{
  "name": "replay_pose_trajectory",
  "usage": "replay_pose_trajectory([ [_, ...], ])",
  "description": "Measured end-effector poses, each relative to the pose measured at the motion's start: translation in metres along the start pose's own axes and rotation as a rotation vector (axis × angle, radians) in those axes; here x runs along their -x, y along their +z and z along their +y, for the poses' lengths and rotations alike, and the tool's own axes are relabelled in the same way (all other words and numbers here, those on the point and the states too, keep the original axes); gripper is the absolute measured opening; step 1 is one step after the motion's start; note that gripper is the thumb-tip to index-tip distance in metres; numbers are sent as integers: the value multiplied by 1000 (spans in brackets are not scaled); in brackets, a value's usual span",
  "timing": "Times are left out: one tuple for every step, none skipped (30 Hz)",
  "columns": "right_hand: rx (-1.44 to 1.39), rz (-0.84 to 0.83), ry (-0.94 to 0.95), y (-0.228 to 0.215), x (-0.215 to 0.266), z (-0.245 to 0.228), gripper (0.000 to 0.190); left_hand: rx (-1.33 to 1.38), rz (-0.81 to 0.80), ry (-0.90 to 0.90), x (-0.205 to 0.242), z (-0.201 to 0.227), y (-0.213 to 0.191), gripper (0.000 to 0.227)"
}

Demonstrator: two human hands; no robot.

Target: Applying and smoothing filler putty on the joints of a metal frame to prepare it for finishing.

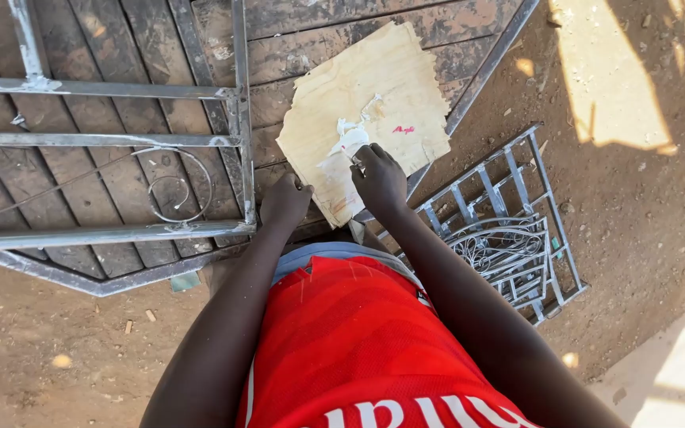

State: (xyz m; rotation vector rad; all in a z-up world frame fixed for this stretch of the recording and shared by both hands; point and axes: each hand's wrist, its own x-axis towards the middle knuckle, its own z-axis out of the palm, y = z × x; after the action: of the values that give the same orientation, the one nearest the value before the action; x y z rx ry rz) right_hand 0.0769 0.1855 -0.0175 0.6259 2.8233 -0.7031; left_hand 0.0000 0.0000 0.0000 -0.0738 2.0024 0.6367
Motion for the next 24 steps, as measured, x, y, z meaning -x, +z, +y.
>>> replay_pose_trajectory([
  [3, -2, 1, 1, -3, 6, 21, 2, -3, 0, -7, -2, 2, 36],
  [-32, 17, 29, 2, -7, 11, 20, -1, 3, 3, -13, -5, 5, 35],
  [-70, 34, 59, 6, -8, 16, 20, -8, 10, 3, -18, -10, 7, 34],
  [-70, 30, 61, 2, -8, 14, 20, -8, 7, -1, -22, -14, 8, 34],
  [-72, 52, 64, -3, -12, 12, 21, 0, 8, 9, -27, -16, 8, 34],
  [-74, 75, 68, -8, -15, 10, 23, 7, 10, 19, -33, -18, 8, 34],
  [-73, 74, 71, -5, -20, 12, 23, 7, 7, 18, -37, -20, 10, 34],
  [-55, 89, 60, -3, -25, 14, 22, 1, 39, 18, -42, -21, 12, 30],
  [-36, 105, 49, -2, -30, 16, 22, -3, 71, 19, -46, -22, 14, 27],
  [-34, 104, 51, -6, -33, 13, 22, -3, 68, 19, -46, -22, 15, 27],
  [-27, 104, 61, -10, -36, 9, 24, 7, 84, 26, -46, -22, 15, 23],
  [-21, 105, 72, -13, -40, 4, 26, 17, 99, 32, -46, -23, 14, 19],
  [-23, 103, 74, -16, -44, 0, 26, 14, 99, 30, -46, -22, 14, 19],
  [-15, 108, 80, -19, -49, -5, 27, 7, 99, 27, -46, -22, 13, 18],
  [-4, 113, 89, -22, -52, -8, 29, 0, 97, 25, -46, -21, 14, 18],
  [-3, 111, 93, -20, -54, -7, 29, -2, 93, 24, -42, -19, 13, 18],
  [-2, 104, 97, -19, -58, -6, 28, 2, 92, 18, -40, -17, 12, 18],
  [0, 97, 102, -17, -61, -5, 27, 6, 91, 11, -37, -14, 11, 18],
  [2, 96, 102, -12, -63, -1, 27, 7, 89, 11, -39, -15, 12, 18],
  [24, 79, 87, -7, -65, 3, 25, 0, 88, 18, -40, -15, 13, 19],
  [44, 60, 71, -1, -68, 5, 23, -6, 89, 23, -41, -17, 13, 19],
  [44, 57, 68, -3, -67, 6, 23, -4, 90, 20, -42, -18, 12, 19],
  [53, 43, 55, -4, -66, 6, 23, -2, 88, 11, -42, -19, 12, 17],
  [62, 28, 41, -6, -64, 7, 22, 1, 86, 2, -43, -19, 12, 14],
])
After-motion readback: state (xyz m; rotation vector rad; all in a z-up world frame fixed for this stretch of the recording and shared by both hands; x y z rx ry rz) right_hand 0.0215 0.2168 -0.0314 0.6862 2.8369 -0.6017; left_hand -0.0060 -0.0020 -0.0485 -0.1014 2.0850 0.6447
